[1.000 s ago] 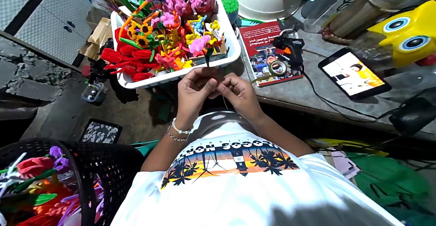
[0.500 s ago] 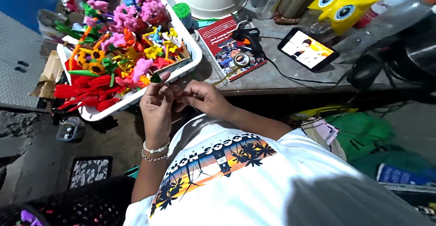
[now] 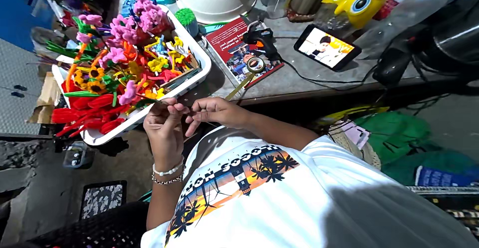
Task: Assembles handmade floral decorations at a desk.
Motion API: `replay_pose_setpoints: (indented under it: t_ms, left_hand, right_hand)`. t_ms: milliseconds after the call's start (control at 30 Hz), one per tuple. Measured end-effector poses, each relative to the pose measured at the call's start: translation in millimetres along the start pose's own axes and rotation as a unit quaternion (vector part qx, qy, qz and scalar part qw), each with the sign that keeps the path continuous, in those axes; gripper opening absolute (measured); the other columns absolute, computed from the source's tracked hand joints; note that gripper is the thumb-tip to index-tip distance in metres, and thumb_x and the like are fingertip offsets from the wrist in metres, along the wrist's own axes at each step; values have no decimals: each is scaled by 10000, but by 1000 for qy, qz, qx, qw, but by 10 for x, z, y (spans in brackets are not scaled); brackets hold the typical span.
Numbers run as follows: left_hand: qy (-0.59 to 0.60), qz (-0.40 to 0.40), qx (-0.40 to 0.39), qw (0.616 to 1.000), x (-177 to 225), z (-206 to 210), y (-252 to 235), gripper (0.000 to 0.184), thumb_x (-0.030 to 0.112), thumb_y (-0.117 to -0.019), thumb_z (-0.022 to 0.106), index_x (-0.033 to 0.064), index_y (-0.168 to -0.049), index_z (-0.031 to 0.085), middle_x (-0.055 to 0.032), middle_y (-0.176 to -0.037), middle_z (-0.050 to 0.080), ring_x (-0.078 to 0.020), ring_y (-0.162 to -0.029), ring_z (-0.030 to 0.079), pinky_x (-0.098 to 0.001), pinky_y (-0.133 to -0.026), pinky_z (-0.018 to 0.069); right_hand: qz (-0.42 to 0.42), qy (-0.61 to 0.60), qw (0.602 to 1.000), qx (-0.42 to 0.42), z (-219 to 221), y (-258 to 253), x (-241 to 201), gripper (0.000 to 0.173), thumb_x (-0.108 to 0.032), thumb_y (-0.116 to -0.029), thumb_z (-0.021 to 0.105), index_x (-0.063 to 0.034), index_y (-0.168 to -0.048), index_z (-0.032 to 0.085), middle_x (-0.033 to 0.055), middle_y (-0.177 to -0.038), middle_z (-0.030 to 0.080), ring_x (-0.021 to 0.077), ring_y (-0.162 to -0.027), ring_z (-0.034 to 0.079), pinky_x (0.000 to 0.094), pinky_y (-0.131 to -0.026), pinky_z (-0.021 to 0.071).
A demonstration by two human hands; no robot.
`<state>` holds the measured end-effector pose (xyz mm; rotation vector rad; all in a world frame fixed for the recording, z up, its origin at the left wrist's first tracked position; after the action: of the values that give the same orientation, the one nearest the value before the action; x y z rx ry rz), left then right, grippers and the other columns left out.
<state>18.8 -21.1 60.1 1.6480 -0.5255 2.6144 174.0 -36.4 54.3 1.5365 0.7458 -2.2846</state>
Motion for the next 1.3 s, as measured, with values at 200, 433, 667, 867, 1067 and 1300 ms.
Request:
replay_pose_setpoints:
  t_ms: [200, 433, 667, 867, 1067, 1300]
  left_hand:
    - [-70, 45, -3, 997, -24, 32, -28, 365, 179, -967, 714, 139, -1310, 595, 24, -1150, 730, -115, -1005, 719, -297, -905, 606]
    - [-81, 80, 45, 992, -21, 43, 8, 234, 27, -929, 716, 119, -1143, 744, 35, -1027, 766, -81, -900, 730, -262, -828, 616]
    - [-28, 36, -28, 999, 62, 19, -38, 260, 149, -980, 688, 115, -1236, 721, 16, -1060, 761, -78, -933, 717, -256, -875, 595]
    - [-52, 49, 57, 996, -74, 77, -1, 364, 181, -970, 712, 143, -1284, 532, -4, -1177, 712, -137, -998, 725, -302, -863, 619]
    - [-128, 210, 74, 966, -51, 70, 31, 253, 64, -852, 819, 157, -1054, 700, 59, -971, 740, -70, -850, 707, -250, -779, 612]
    - [-105, 157, 71, 979, -26, 37, 41, 187, 17, -926, 713, 171, -1032, 706, 62, -987, 741, -77, -879, 713, -267, -816, 612]
  right_hand:
    - [-55, 147, 983, 90, -77, -7, 24, 138, -73, -1046, 542, 52, -1032, 601, 94, -908, 715, 57, -792, 662, 225, -722, 536]
    - [-72, 214, 970, 90, -81, -31, 50, 103, -55, -993, 630, 47, -999, 617, 94, -816, 687, 93, -717, 656, 264, -679, 549]
    - [-56, 132, 989, 23, -58, -4, -14, 104, 11, -1018, 558, 100, -1020, 611, 172, -986, 724, 158, -885, 724, 287, -800, 594]
    - [-121, 312, 936, 111, -87, 6, -41, 135, -102, -979, 654, 6, -1020, 724, 60, -947, 709, 93, -884, 634, 436, -935, 424]
    - [-112, 331, 927, 137, -83, 16, -23, 129, -86, -938, 704, -23, -1050, 694, 12, -899, 755, 56, -872, 666, 504, -994, 368]
    - [-108, 297, 940, 126, -160, 5, 14, 106, -95, -951, 693, 6, -971, 722, 78, -920, 695, 121, -865, 645, 407, -893, 470]
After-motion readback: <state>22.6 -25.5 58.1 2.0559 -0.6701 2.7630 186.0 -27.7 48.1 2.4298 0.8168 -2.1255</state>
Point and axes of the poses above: each hand's wrist, its own y-axis away from the middle knuckle, its own z-axis out of the palm, x = y × z, the point moved 4 cm from there along -y, towards the middle knuckle
